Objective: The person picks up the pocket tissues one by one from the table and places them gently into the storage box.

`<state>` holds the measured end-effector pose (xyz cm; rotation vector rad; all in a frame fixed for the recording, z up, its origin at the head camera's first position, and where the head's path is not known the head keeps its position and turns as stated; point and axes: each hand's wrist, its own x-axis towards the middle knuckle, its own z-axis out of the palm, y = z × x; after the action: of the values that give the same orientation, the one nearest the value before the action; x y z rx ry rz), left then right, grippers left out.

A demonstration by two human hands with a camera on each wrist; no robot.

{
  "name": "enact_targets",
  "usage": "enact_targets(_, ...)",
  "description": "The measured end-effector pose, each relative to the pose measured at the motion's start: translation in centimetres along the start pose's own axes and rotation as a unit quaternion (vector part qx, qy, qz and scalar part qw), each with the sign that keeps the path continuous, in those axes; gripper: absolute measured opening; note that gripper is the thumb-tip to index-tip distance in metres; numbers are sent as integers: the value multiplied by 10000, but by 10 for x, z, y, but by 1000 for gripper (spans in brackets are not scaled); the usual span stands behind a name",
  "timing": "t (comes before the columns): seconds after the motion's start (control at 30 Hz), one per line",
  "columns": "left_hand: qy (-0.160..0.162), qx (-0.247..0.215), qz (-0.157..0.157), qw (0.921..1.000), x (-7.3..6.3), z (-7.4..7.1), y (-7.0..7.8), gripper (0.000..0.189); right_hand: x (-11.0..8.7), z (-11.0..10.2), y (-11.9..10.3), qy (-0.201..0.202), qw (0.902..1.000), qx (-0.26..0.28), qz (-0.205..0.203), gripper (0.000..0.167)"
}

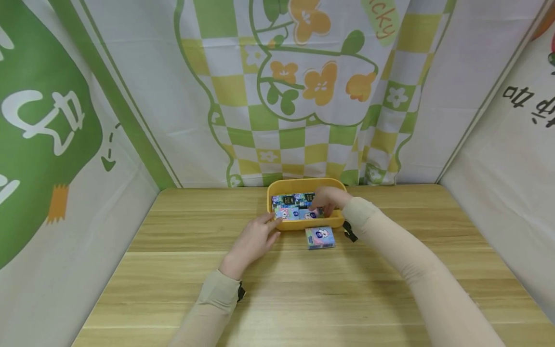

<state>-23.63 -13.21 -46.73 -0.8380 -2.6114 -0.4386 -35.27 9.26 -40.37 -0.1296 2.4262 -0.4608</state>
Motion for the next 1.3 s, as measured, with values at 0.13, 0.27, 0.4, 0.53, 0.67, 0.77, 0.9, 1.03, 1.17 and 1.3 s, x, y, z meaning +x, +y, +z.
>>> enact_targets(0.13,-4,23,25,10000,0,-1,0,35,0,0,1,-4,10000,-18,-30,48)
enact_targets(0.27,-19,49,12,10000,0,0,0,35,-1,-1,1,-43,10000,29,-73,50)
enact_targets(0.4,-81,91,-40,9999,0,0,0,35,-3,-1,2,-39,9999,83,-74,50)
enact_targets(0.53,-107,119,-27,9999,0,2,0,36,-5,0,3,44,9998,202,-11,49)
enact_targets(0.67,-63,121,8,9999,-1,2,0,35,-3,-1,5,104,9995,300,46,48)
enact_targets(0.77,-28,115,21,9999,-1,2,0,35,-3,-1,7,184,9993,309,73,47)
enact_targets(0.9,-6,83,20,10000,-1,2,0,35,-6,0,9,480,9987,190,24,45)
enact_targets(1.03,-33,59,7,10000,-1,1,1,35,-13,1,11,845,9963,-26,-160,34)
enact_targets(1.17,-35,48,12,10000,0,-1,1,35,-20,2,13,1065,9932,-109,-463,30)
enact_targets(1.3,-22,12,10,10000,1,-1,1,35,-27,4,14,1158,9908,-165,-680,31)
